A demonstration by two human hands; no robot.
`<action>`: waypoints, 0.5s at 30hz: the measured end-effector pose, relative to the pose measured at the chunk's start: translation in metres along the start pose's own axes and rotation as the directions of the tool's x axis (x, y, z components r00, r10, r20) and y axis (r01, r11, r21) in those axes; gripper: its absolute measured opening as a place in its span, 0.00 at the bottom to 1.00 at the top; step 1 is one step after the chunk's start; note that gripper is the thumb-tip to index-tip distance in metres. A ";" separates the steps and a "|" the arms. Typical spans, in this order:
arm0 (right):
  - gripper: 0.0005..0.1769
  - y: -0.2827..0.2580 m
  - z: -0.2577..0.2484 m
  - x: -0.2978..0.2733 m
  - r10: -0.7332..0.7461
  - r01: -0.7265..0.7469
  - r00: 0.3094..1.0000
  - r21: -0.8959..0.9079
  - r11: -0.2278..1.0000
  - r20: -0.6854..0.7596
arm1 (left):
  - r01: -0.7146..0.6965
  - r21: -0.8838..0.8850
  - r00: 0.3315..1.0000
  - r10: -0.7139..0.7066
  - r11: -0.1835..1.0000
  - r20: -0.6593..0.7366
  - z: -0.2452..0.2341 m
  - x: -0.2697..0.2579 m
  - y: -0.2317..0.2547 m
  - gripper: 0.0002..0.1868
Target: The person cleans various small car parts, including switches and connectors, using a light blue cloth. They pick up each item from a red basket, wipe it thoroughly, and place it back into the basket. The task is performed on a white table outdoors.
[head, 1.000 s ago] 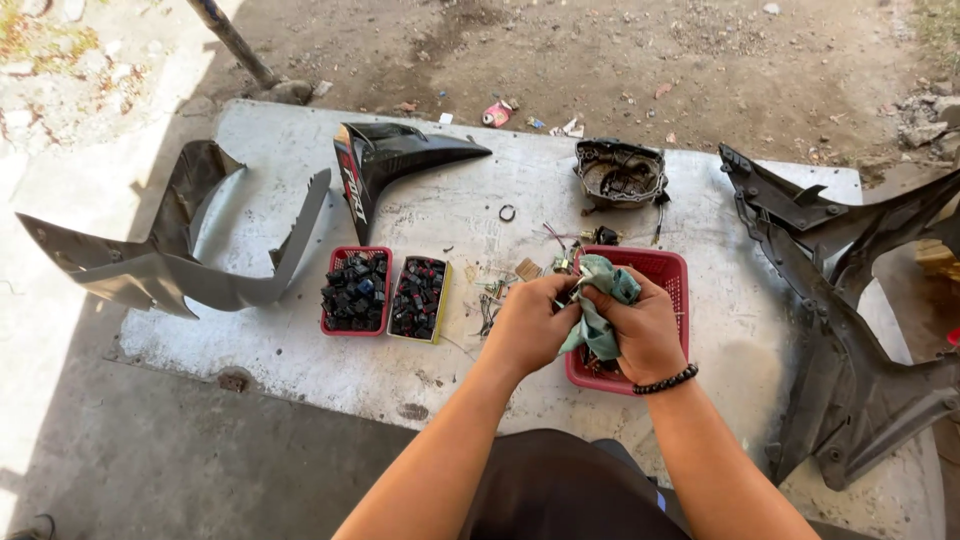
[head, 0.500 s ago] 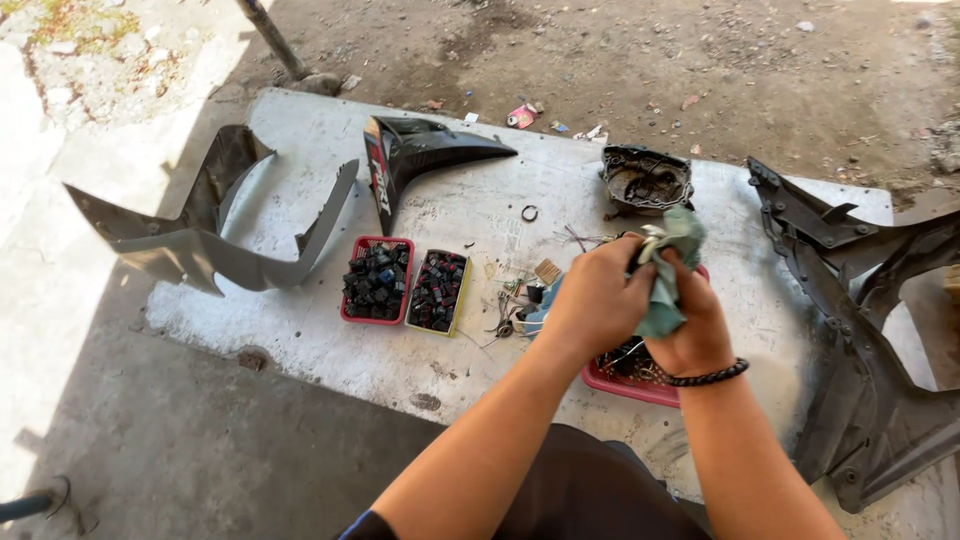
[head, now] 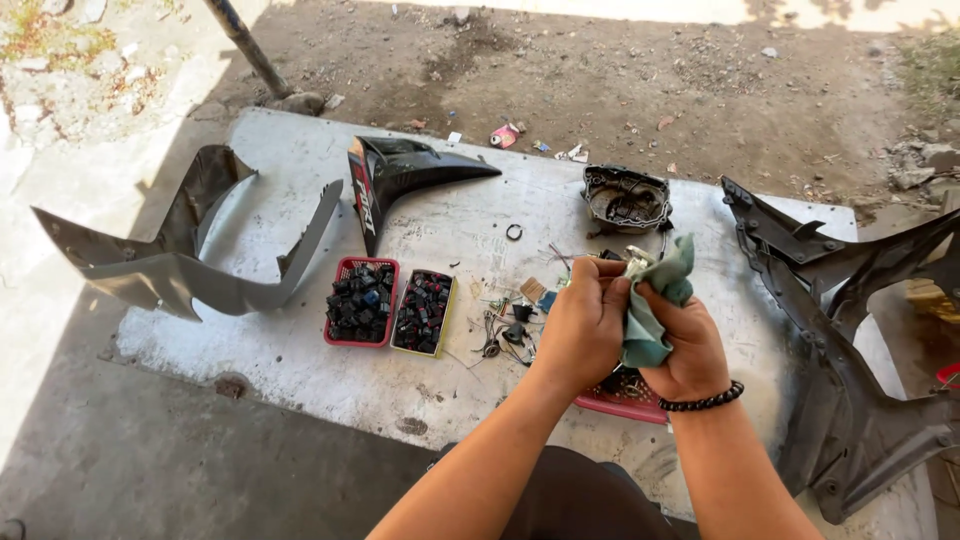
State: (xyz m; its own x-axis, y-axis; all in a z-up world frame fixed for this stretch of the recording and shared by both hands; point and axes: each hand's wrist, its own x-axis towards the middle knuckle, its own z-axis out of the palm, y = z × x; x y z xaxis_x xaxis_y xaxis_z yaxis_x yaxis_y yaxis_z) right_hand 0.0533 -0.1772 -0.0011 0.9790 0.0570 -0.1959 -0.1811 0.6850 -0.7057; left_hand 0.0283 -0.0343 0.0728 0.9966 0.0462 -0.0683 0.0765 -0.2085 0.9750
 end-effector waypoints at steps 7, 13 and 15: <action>0.05 0.010 -0.022 0.009 -0.066 0.065 0.995 -0.014 0.998 -0.071 | -0.039 -0.154 0.999 0.036 0.987 -0.022 0.004 0.002 -0.014 0.16; 0.07 -0.022 0.059 -0.023 -0.139 0.151 0.983 0.097 0.984 -0.118 | -0.032 -0.299 0.997 0.008 0.954 -0.081 0.010 0.009 -0.026 0.12; 0.06 -0.015 0.051 -0.021 -0.158 0.167 0.982 0.098 0.981 -0.101 | -0.025 -0.298 0.998 0.005 0.954 -0.066 0.010 0.009 -0.024 0.11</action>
State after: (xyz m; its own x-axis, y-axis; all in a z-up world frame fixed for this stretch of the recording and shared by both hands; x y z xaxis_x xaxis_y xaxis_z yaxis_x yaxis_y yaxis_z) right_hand 0.0402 -0.1517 0.0483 0.9808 -0.1249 -0.1498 -0.0047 0.7525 -0.6586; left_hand 0.0360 -0.0387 0.0461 0.9927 0.1100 -0.0492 0.0393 0.0906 0.9951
